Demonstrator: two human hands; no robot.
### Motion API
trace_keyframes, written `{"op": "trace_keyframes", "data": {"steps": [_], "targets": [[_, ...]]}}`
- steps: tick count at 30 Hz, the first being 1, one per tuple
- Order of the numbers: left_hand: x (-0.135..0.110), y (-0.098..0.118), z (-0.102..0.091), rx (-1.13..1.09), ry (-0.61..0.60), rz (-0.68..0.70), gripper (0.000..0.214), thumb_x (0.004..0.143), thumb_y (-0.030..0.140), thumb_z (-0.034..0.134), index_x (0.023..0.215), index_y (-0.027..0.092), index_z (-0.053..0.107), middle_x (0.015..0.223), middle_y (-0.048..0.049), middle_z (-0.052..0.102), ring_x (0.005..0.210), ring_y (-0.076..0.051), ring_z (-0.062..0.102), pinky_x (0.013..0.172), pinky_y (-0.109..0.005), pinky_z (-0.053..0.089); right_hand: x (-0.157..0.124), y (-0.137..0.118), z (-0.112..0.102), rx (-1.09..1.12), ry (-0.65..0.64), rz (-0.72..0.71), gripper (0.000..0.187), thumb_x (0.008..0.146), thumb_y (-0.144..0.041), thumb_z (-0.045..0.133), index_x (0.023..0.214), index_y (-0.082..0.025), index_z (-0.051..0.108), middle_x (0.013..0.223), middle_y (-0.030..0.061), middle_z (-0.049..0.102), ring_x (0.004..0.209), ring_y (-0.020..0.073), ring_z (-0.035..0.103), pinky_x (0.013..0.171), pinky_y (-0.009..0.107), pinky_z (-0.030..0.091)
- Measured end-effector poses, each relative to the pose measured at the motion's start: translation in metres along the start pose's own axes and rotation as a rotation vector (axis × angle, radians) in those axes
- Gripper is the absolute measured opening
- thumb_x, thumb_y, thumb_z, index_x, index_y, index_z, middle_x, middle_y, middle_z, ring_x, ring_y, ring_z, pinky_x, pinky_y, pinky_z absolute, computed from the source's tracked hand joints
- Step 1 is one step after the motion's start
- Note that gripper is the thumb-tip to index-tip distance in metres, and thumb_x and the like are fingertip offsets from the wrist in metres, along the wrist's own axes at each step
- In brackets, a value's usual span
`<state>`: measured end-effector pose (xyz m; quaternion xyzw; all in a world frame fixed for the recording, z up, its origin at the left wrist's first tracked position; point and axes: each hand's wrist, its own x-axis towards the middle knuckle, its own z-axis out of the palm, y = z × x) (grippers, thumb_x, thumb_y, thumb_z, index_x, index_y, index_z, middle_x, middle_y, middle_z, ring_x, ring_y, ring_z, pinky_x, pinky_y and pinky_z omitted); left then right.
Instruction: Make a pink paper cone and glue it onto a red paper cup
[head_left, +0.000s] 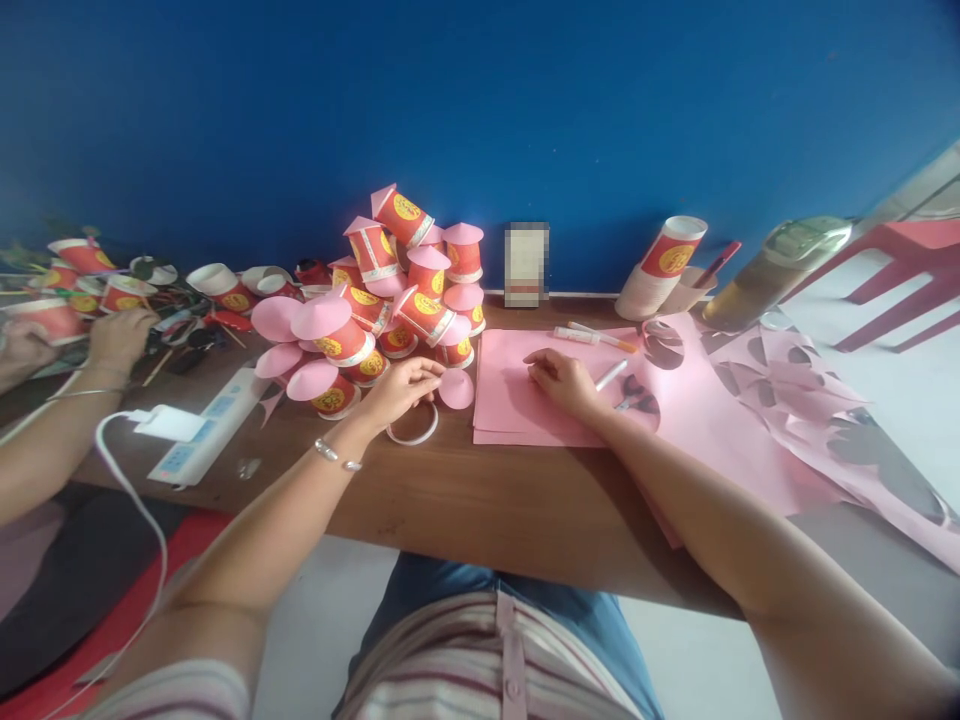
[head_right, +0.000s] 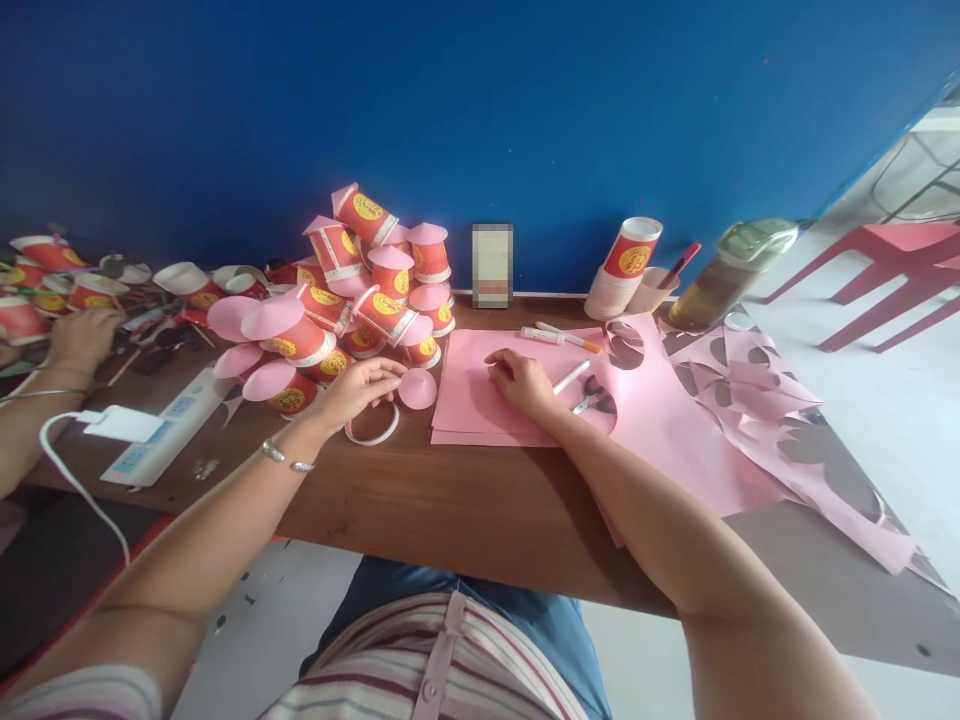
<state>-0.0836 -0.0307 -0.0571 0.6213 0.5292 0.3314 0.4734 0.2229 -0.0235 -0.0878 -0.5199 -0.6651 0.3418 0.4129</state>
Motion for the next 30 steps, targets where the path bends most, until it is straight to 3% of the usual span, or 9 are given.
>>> {"op": "trace_keyframes", "data": {"steps": [8, 13, 21, 30], "targets": [[-0.002, -0.003, -0.016, 0.033, -0.008, -0.063, 0.029, 0.075, 0.035, 0.08, 0.098, 0.018, 0.075, 0.061, 0.0004, 0.06, 0.054, -0.01, 0.051, 0.045, -0.019, 0.028, 0.002, 0.004, -0.001, -0.06, -0.013, -0.047, 0.016, 0.085, -0.027, 0.061, 0.092, -0.023, 0.075, 0.085, 0.0035, 0.077, 0.075, 0.0203, 0.067, 0.073, 0.032, 0.049], [-0.005, -0.008, -0.028, 0.097, 0.029, -0.126, 0.036, 0.076, 0.037, 0.077, 0.106, 0.016, 0.072, 0.061, 0.0019, 0.059, 0.054, -0.009, 0.05, 0.046, -0.017, 0.027, 0.001, 0.001, -0.002, -0.149, -0.056, -0.043, 0.017, 0.088, -0.024, 0.059, 0.094, -0.02, 0.074, 0.089, 0.0043, 0.079, 0.076, 0.0186, 0.068, 0.075, 0.031, 0.05], [0.001, -0.014, -0.021, -0.011, 0.185, -0.153, 0.041, 0.07, 0.036, 0.077, 0.102, 0.013, 0.068, 0.055, 0.0034, 0.058, 0.046, -0.008, 0.045, 0.043, -0.018, 0.026, 0.002, 0.001, -0.002, -0.196, -0.062, -0.052, 0.016, 0.09, -0.021, 0.06, 0.093, -0.02, 0.075, 0.094, 0.0044, 0.08, 0.08, 0.0189, 0.07, 0.075, 0.029, 0.051], [0.004, -0.023, -0.023, 0.044, 0.275, -0.047, 0.041, 0.068, 0.04, 0.077, 0.099, 0.013, 0.067, 0.078, -0.0021, 0.069, 0.047, -0.007, 0.053, 0.044, -0.02, 0.037, 0.0, -0.003, -0.001, -0.224, -0.07, -0.052, 0.017, 0.092, -0.016, 0.06, 0.096, -0.022, 0.075, 0.1, 0.0043, 0.081, 0.09, 0.0203, 0.073, 0.08, 0.029, 0.053]]}}
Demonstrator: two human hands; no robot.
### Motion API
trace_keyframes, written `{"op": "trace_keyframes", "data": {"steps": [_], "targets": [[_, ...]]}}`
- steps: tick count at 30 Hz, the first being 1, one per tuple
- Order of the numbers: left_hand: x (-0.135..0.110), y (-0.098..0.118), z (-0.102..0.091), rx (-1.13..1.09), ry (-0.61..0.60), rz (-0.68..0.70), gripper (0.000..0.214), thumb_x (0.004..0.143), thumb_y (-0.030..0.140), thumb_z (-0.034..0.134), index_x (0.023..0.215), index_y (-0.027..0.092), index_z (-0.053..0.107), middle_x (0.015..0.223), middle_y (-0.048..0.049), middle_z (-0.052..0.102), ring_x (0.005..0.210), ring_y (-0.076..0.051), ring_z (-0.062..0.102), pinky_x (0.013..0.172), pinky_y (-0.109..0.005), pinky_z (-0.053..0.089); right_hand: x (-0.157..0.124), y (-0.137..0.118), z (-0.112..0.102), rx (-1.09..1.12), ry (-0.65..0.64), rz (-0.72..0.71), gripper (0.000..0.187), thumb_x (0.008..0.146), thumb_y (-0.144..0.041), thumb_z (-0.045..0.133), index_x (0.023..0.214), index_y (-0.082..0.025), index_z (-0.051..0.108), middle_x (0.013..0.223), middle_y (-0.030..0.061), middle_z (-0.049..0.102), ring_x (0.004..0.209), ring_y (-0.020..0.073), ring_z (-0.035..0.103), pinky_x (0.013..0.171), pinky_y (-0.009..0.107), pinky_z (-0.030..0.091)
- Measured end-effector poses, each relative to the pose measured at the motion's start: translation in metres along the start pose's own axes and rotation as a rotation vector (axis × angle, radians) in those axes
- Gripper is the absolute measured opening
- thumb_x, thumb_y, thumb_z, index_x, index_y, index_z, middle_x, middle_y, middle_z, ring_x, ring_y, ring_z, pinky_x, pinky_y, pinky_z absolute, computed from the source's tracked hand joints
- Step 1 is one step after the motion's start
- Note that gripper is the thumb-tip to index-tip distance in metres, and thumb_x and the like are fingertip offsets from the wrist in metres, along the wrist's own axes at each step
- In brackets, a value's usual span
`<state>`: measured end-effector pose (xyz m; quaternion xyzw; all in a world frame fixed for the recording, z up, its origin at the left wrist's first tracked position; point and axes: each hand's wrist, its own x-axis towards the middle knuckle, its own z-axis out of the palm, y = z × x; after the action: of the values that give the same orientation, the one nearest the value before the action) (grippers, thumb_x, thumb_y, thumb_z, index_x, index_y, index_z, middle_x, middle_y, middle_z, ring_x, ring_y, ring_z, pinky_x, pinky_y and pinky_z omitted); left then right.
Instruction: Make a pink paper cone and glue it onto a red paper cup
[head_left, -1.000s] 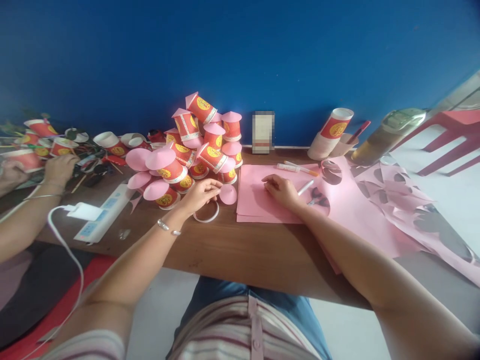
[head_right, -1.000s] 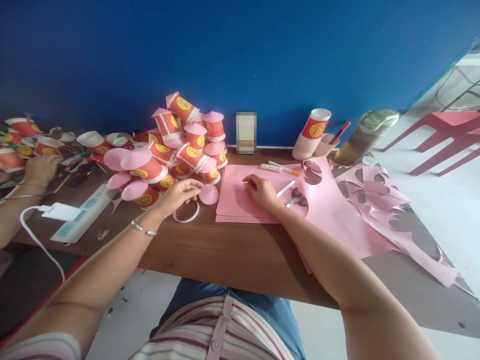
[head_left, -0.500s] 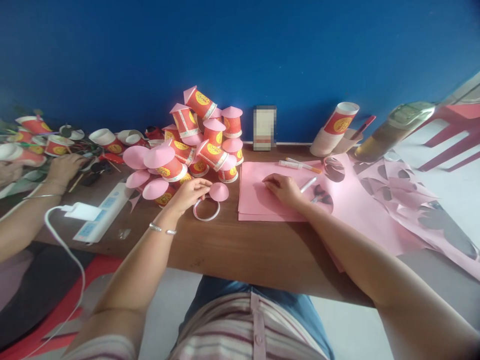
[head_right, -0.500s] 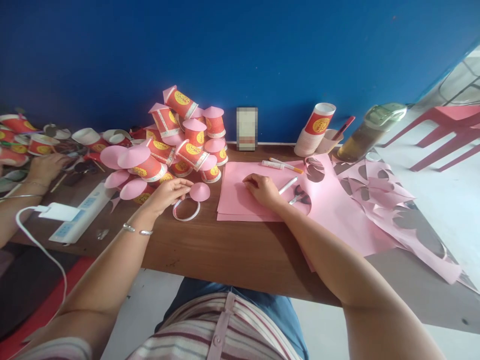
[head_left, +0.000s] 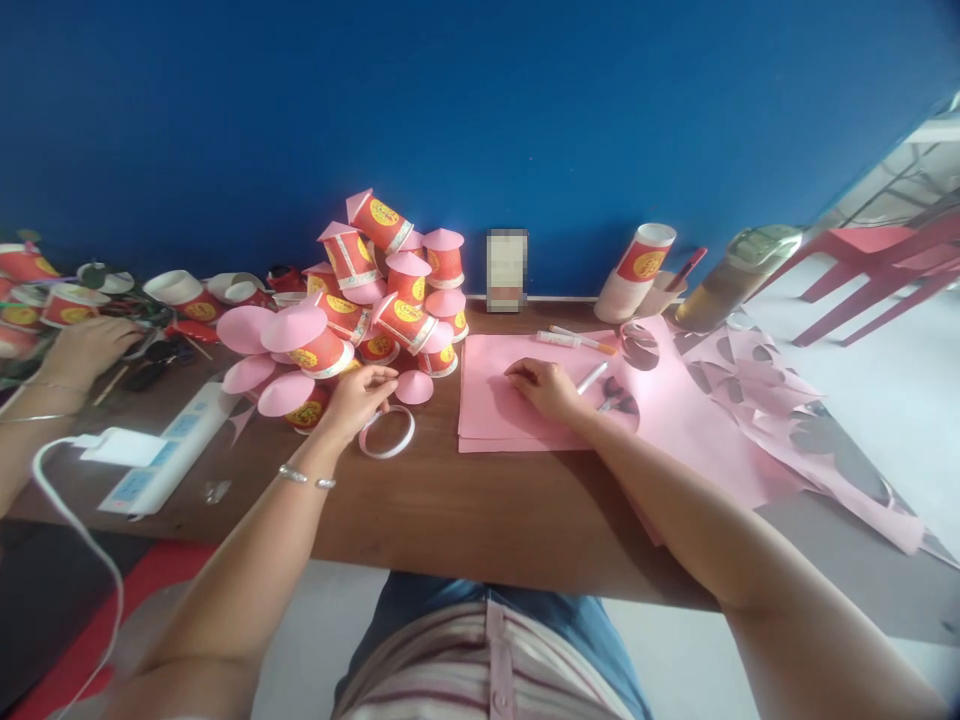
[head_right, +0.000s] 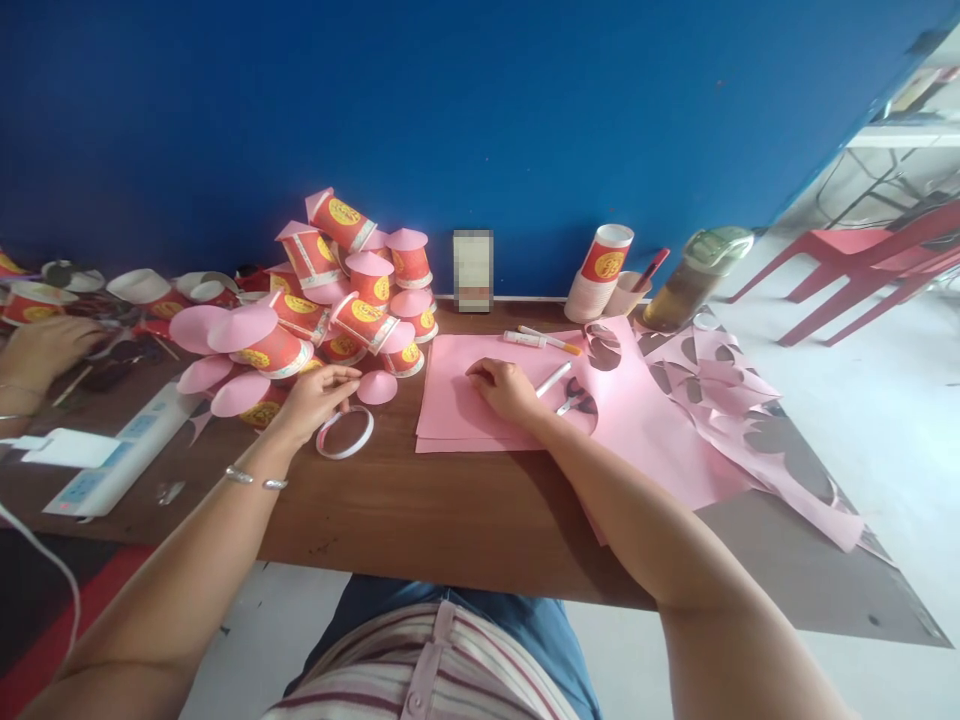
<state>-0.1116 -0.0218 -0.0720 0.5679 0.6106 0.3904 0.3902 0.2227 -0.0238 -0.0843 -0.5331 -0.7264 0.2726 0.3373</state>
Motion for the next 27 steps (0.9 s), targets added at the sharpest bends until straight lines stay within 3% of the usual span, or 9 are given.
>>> {"op": "trace_keyframes", "data": {"steps": [6, 9, 12, 15, 19, 22, 24, 27], "targets": [[0.0, -0.002, 0.001, 0.187, 0.023, 0.073, 0.039, 0.074, 0.044, 0.069, 0.1, 0.015, 0.069, 0.091, -0.0037, 0.07, 0.047, -0.007, 0.055, 0.051, -0.025, 0.045, -0.001, -0.002, 0.0, -0.022, 0.008, -0.015, 0.019, 0.092, -0.016, 0.059, 0.097, -0.023, 0.076, 0.102, 0.0047, 0.081, 0.093, 0.0214, 0.074, 0.085, 0.031, 0.055], [-0.002, 0.001, 0.0, 0.333, 0.085, 0.129, 0.032, 0.076, 0.041, 0.067, 0.097, 0.017, 0.07, 0.086, -0.003, 0.07, 0.058, -0.012, 0.06, 0.059, -0.026, 0.048, -0.001, 0.0, 0.003, -0.029, 0.013, -0.036, 0.02, 0.091, -0.014, 0.058, 0.094, -0.023, 0.076, 0.102, 0.0048, 0.081, 0.094, 0.0221, 0.074, 0.087, 0.033, 0.055], [-0.007, 0.005, 0.001, 0.477, 0.167, 0.282, 0.02, 0.079, 0.036, 0.065, 0.089, 0.019, 0.066, 0.071, 0.0005, 0.063, 0.067, -0.015, 0.062, 0.068, -0.026, 0.047, 0.001, 0.001, 0.005, -0.014, 0.025, -0.043, 0.018, 0.089, -0.014, 0.06, 0.089, -0.022, 0.075, 0.098, 0.0044, 0.08, 0.089, 0.0212, 0.073, 0.083, 0.032, 0.054], [-0.015, 0.01, 0.007, 0.551, 0.213, 0.477, 0.016, 0.086, 0.036, 0.062, 0.083, 0.02, 0.06, 0.057, 0.006, 0.047, 0.055, -0.012, 0.051, 0.062, -0.025, 0.042, 0.007, -0.003, 0.0, 0.087, 0.004, 0.019, 0.014, 0.089, -0.016, 0.06, 0.085, -0.02, 0.073, 0.085, 0.0037, 0.078, 0.079, 0.0188, 0.072, 0.074, 0.029, 0.054], [-0.023, 0.015, 0.019, 0.577, 0.148, 0.82, 0.021, 0.09, 0.03, 0.061, 0.074, 0.021, 0.052, 0.056, 0.0066, 0.044, 0.05, -0.01, 0.043, 0.054, -0.024, 0.036, 0.016, -0.013, -0.03, 0.164, -0.008, 0.077, 0.015, 0.091, -0.016, 0.058, 0.089, -0.018, 0.073, 0.079, 0.0029, 0.075, 0.069, 0.0156, 0.071, 0.067, 0.026, 0.053], [-0.027, 0.02, 0.027, 0.587, 0.035, 1.034, 0.034, 0.095, 0.026, 0.06, 0.065, 0.021, 0.045, 0.056, 0.0049, 0.047, 0.051, -0.01, 0.043, 0.054, -0.024, 0.035, 0.015, -0.013, -0.066, -0.029, 0.086, 0.019, 0.014, 0.091, -0.019, 0.062, 0.095, -0.02, 0.075, 0.086, 0.0032, 0.077, 0.074, 0.0167, 0.072, 0.069, 0.026, 0.052], [-0.032, 0.027, 0.031, 0.608, -0.028, 1.076, 0.036, 0.096, 0.029, 0.062, 0.064, 0.02, 0.048, 0.057, 0.0036, 0.051, 0.054, -0.01, 0.046, 0.054, -0.024, 0.035, 0.006, -0.007, -0.088, -0.186, 0.134, 0.012, 0.014, 0.091, -0.019, 0.063, 0.096, -0.02, 0.076, 0.094, 0.0047, 0.079, 0.081, 0.0189, 0.072, 0.074, 0.029, 0.053], [-0.041, 0.041, 0.041, 0.682, -0.21, 0.981, 0.025, 0.098, 0.034, 0.06, 0.078, 0.02, 0.064, 0.072, -0.0009, 0.068, 0.065, -0.013, 0.059, 0.057, -0.024, 0.041, -0.015, 0.012, -0.109, -0.393, 0.007, 0.032, 0.018, 0.092, -0.02, 0.06, 0.1, -0.021, 0.077, 0.105, 0.0077, 0.078, 0.089, 0.023, 0.072, 0.077, 0.033, 0.055]]}}
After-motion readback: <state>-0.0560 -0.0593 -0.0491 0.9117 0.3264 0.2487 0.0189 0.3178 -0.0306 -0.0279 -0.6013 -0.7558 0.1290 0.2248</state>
